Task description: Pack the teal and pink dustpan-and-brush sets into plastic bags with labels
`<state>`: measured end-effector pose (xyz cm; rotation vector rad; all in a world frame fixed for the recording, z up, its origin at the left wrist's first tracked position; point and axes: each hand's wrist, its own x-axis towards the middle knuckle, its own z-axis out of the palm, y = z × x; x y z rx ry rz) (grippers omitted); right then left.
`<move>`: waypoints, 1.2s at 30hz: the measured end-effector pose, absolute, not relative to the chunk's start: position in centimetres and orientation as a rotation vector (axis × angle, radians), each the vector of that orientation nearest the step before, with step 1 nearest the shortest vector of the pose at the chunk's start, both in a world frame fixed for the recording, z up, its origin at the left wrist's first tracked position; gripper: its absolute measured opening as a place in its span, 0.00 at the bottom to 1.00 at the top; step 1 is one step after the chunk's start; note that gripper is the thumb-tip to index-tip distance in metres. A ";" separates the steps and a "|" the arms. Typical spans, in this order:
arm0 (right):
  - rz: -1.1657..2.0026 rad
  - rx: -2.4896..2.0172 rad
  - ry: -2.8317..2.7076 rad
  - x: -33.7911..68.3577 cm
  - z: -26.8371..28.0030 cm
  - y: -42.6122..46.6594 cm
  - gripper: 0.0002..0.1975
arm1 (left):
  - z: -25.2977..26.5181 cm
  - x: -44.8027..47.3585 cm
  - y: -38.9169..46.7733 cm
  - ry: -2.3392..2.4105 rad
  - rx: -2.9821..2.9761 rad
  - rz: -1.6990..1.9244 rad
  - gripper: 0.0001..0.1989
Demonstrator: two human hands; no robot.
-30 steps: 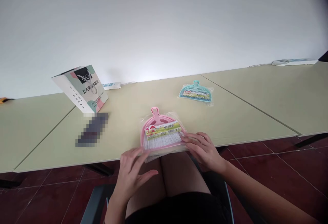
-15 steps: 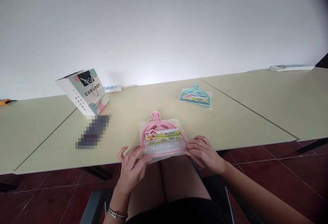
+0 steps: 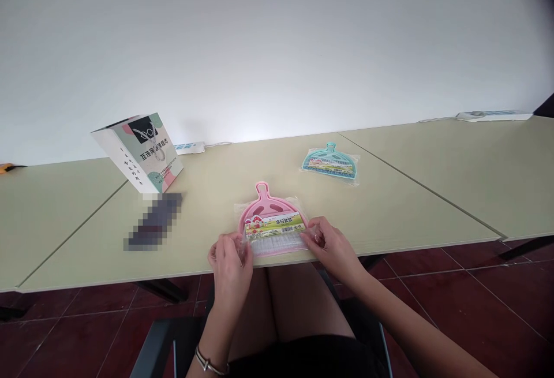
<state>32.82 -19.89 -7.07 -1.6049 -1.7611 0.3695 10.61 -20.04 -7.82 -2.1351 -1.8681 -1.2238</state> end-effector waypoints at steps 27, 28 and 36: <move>1.022 -1.253 -1.391 31.4 -5.0 -24.4 0.12 | -3.4 8.0 -11.1 -2.309 -2.824 -0.979 0.33; 1.184 -1.253 -1.222 31.0 -4.8 -24.7 0.15 | -3.3 8.2 -10.6 -2.279 -2.926 -0.920 0.30; 1.349 -1.110 -0.317 30.3 -5.1 -23.3 0.23 | -4.5 9.1 -11.5 -2.179 -2.768 -1.475 0.14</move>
